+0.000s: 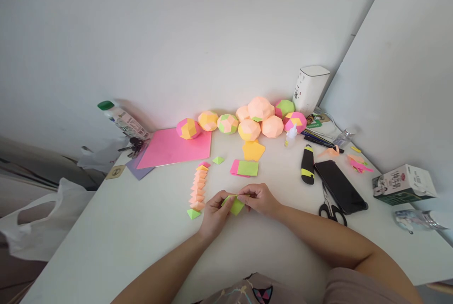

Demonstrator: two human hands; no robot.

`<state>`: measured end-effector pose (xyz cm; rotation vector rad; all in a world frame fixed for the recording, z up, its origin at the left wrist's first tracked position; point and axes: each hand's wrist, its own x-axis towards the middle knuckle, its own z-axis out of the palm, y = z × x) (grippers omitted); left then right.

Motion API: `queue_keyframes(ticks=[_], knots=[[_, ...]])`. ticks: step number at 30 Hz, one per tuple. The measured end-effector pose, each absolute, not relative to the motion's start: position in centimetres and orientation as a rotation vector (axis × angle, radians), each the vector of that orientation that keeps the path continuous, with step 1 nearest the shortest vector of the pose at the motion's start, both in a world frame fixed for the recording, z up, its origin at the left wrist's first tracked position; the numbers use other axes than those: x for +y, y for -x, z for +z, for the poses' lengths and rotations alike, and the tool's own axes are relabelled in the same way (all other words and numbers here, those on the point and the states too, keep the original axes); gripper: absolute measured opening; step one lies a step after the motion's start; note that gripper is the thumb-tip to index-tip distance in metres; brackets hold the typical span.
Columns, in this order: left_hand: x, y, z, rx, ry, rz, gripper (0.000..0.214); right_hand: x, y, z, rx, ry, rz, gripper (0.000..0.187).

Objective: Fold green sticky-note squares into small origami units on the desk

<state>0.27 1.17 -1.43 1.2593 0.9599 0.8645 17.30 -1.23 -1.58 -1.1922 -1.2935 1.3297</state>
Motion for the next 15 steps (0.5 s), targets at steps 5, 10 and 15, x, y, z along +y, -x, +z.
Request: queue_keyframes(ticks=[5, 10, 15], knots=[[1.18, -0.29, -1.54, 0.948, -1.219, 0.844, 0.029, -1.25, -17.32, -1.52, -1.289, 1.181, 1.342, 0.022], [1.16, -0.30, -1.64, 0.924, -1.187, 0.834, 0.028, -1.24, -17.34, -1.54, -1.291, 1.179, 1.349, 0.020], [1.16, -0.28, -1.55, 0.935, -1.178, 0.828, 0.030, -1.20, -17.36, -1.58, -1.297, 1.173, 1.347, 0.020]])
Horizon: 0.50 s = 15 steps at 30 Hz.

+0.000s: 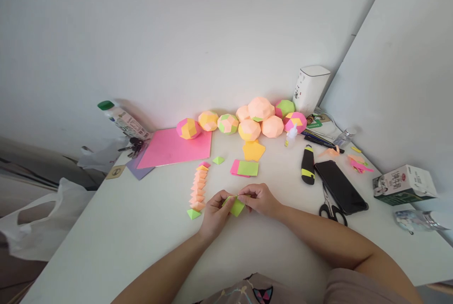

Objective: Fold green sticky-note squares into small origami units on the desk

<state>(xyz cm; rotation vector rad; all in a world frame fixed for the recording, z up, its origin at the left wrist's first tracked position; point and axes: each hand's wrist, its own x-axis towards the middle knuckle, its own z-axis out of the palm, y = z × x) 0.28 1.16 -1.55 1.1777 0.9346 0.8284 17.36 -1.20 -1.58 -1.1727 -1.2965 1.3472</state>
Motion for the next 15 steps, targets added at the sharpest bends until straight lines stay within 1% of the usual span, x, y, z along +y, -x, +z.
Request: queue_keyframes(ticks=[9, 15], knots=[[1.15, -0.30, -1.55, 0.813, -1.029, 0.816, 0.029, -1.20, -17.30, -1.35, -1.297, 1.175, 1.359, 0.019], [1.22, -0.12, -1.51, 0.866, -1.059, 0.860, 0.027, -1.10, -17.35, -1.32, -1.263, 1.182, 1.373, 0.021]])
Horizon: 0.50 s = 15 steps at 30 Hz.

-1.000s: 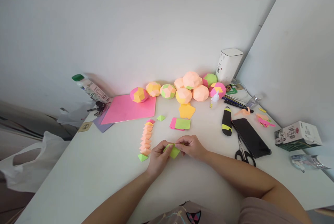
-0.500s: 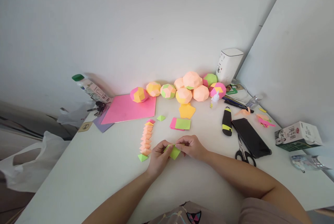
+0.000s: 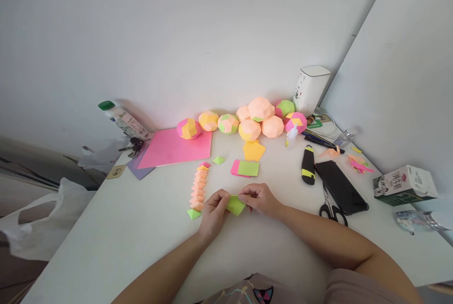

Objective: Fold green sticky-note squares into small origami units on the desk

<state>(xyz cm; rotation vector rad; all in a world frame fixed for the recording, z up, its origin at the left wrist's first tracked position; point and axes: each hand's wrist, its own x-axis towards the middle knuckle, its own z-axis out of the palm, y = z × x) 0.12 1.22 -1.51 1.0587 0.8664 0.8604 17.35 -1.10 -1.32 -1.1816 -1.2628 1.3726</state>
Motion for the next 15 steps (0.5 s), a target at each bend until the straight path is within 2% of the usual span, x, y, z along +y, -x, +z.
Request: queue_keyframes(ticks=[6, 15], knots=[[1.19, -0.16, -1.23, 0.935, -1.348, 0.815, 0.019, -1.21, -17.27, -1.35, -1.330, 1.189, 1.348, 0.020], [1.21, -0.16, -0.96, 0.982, -1.384, 0.790, 0.014, -1.28, -17.26, -1.26, -1.335, 1.196, 1.365, 0.018]])
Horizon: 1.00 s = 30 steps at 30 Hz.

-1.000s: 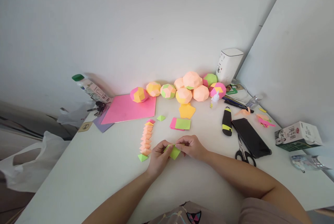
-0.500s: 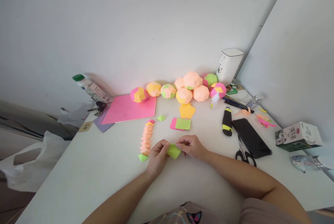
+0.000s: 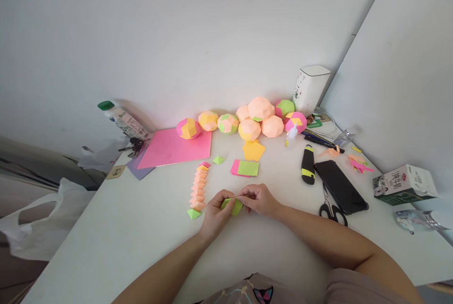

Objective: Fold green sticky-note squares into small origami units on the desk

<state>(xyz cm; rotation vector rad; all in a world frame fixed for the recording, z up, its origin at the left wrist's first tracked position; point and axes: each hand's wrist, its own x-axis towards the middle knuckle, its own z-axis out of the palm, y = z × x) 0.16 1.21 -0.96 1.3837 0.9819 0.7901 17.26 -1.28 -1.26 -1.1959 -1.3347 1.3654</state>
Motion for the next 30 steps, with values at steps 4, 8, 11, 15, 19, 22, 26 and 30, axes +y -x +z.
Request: queue_keyframes(ticks=[4, 8, 11, 15, 19, 22, 26, 30], knots=[[1.10, -0.14, -0.93, 1.001, -1.454, 0.788, 0.014, -1.27, -17.21, -1.29, -1.366, 1.195, 1.351, 0.018], [1.07, -0.13, -1.36, 0.969, -1.282, 0.847, 0.014, -1.21, -17.25, -1.30, -1.340, 1.197, 1.370, 0.020], [1.08, -0.15, -1.45, 0.922, -1.116, 0.914, 0.016, -1.18, -17.36, -1.28, -1.287, 1.198, 1.393, 0.019], [1.10, -0.14, -1.21, 0.876, -1.067, 0.967, 0.017, -1.22, -17.45, -1.13, -1.247, 1.189, 1.399, 0.018], [1.08, -0.14, -1.26, 0.861, -1.225, 0.850, 0.016, -1.33, -17.32, -0.94, -1.284, 1.194, 1.398, 0.015], [1.07, -0.18, -1.39, 0.895, -1.346, 0.791, 0.019, -1.40, -17.10, -0.96, -1.336, 1.221, 1.374, 0.010], [1.05, -0.24, -1.35, 0.910, -1.405, 0.788, 0.021, -1.45, -16.87, -1.05, -1.405, 1.254, 1.310, 0.005], [0.96, -0.20, -1.60, 0.927, -1.376, 0.800, 0.020, -1.49, -16.87, -0.96, -1.352, 1.251, 1.322, 0.006]])
